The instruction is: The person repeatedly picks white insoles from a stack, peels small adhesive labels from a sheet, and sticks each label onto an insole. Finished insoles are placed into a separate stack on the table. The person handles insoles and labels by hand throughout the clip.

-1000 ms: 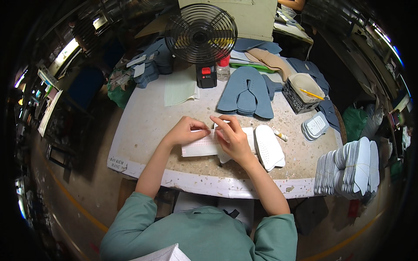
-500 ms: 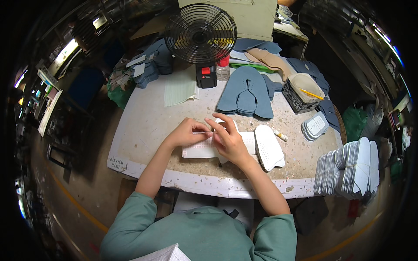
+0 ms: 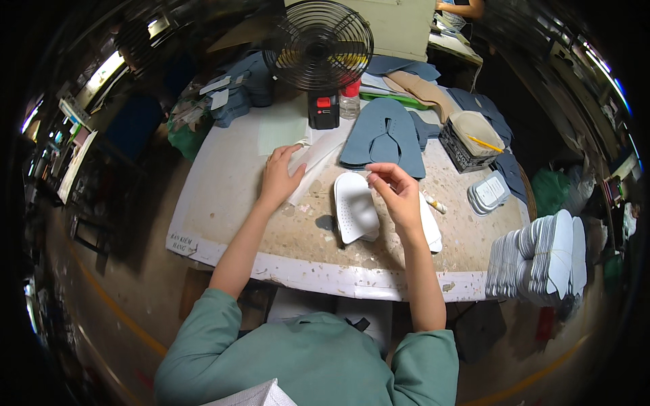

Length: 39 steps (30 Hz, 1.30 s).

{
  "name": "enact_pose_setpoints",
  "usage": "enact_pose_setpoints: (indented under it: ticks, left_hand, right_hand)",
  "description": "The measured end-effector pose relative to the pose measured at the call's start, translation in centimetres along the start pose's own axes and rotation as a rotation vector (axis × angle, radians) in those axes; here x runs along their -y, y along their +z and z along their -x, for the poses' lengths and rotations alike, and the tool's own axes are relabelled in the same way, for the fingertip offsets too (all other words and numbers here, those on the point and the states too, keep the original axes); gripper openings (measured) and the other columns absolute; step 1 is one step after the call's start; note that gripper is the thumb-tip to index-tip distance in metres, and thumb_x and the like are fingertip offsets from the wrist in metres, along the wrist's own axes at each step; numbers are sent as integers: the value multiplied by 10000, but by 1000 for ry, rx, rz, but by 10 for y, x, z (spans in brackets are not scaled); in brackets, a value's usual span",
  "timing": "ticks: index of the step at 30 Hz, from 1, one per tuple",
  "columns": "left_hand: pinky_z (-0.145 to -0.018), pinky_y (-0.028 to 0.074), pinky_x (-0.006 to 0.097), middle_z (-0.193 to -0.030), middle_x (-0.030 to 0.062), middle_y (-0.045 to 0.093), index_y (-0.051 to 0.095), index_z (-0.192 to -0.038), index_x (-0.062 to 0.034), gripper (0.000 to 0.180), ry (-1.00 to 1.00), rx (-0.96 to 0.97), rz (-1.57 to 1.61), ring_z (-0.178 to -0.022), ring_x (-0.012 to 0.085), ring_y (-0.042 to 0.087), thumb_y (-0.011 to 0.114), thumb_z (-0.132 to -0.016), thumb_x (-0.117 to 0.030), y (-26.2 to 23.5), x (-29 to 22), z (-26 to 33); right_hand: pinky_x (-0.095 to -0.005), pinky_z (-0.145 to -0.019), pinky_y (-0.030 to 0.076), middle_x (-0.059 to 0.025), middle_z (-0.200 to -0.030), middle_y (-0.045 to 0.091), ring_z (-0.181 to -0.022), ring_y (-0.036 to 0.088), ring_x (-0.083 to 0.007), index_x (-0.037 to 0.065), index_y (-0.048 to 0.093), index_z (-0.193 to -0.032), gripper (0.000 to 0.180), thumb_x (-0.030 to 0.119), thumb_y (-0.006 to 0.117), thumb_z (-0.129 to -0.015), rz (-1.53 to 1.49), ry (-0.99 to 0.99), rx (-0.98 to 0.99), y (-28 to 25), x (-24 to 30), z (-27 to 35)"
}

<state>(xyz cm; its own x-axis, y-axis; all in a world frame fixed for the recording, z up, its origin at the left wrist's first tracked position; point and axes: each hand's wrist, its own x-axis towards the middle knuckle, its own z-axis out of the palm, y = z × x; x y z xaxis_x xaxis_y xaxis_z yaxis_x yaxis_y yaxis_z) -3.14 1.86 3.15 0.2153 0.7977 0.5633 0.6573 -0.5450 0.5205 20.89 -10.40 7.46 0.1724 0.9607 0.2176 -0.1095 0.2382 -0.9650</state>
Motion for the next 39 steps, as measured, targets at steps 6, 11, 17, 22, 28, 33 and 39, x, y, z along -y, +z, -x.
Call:
enact_pose_setpoints:
  ticks: [6,11,17,22,28,33,39]
  left_hand:
    - [-924,478,398,-1157,112,600,626,-1100,-70,319,252,551,453,-1098,298,564,711,-807,-162,-1,-70,29]
    - [-928,461,438,-1175,119,516,568,-1119,-70,479,513,549,228,-1092,351,492,777,-727,-249,8,-100,63]
    - [-899,466,431,-1129,113,510,569,-1091,-84,441,495,553,152,-1058,329,498,770,-727,-230,9,-99,64]
    - [-900,482,412,-1093,135,610,584,-1127,-87,336,233,696,414,-1020,346,592,648,-798,-114,-4,-95,43]
    - [-853,494,402,-1044,144,651,597,-1098,-61,279,238,725,524,-957,337,635,541,-826,-38,-10,-81,27]
    - [-834,495,391,-1013,138,640,584,-1048,-57,251,258,664,519,-926,334,630,622,-802,-83,-5,-81,35]
    - [-835,504,402,-1007,130,622,570,-1095,-82,353,409,628,415,-940,331,623,693,-766,-111,-4,-85,38]
  right_hand:
    - [-256,-601,438,-13,-866,649,-805,574,-128,66,702,-834,87,111,753,-780,699,-154,-38,-13,2,41]
    - [-332,-727,477,-56,-905,591,-910,545,-244,48,670,-821,89,78,736,-770,990,-317,-25,-12,-12,70]
    - [-352,-693,508,-26,-914,604,-908,578,-233,69,668,-786,85,66,736,-736,1224,-462,-105,-2,-24,72]
    - [-357,-717,493,-40,-907,603,-902,568,-246,63,687,-820,85,75,736,-752,1116,-371,-308,1,-21,65]
    - [-357,-757,492,-54,-922,594,-914,560,-253,71,695,-840,85,77,725,-761,936,-327,-43,32,-27,71]
    - [-352,-699,509,-39,-880,607,-868,580,-237,86,713,-846,112,96,749,-741,1093,-426,-144,39,-37,70]
    - [-325,-691,495,-40,-838,671,-821,599,-210,80,702,-941,190,57,729,-755,896,-142,-337,5,-25,68]
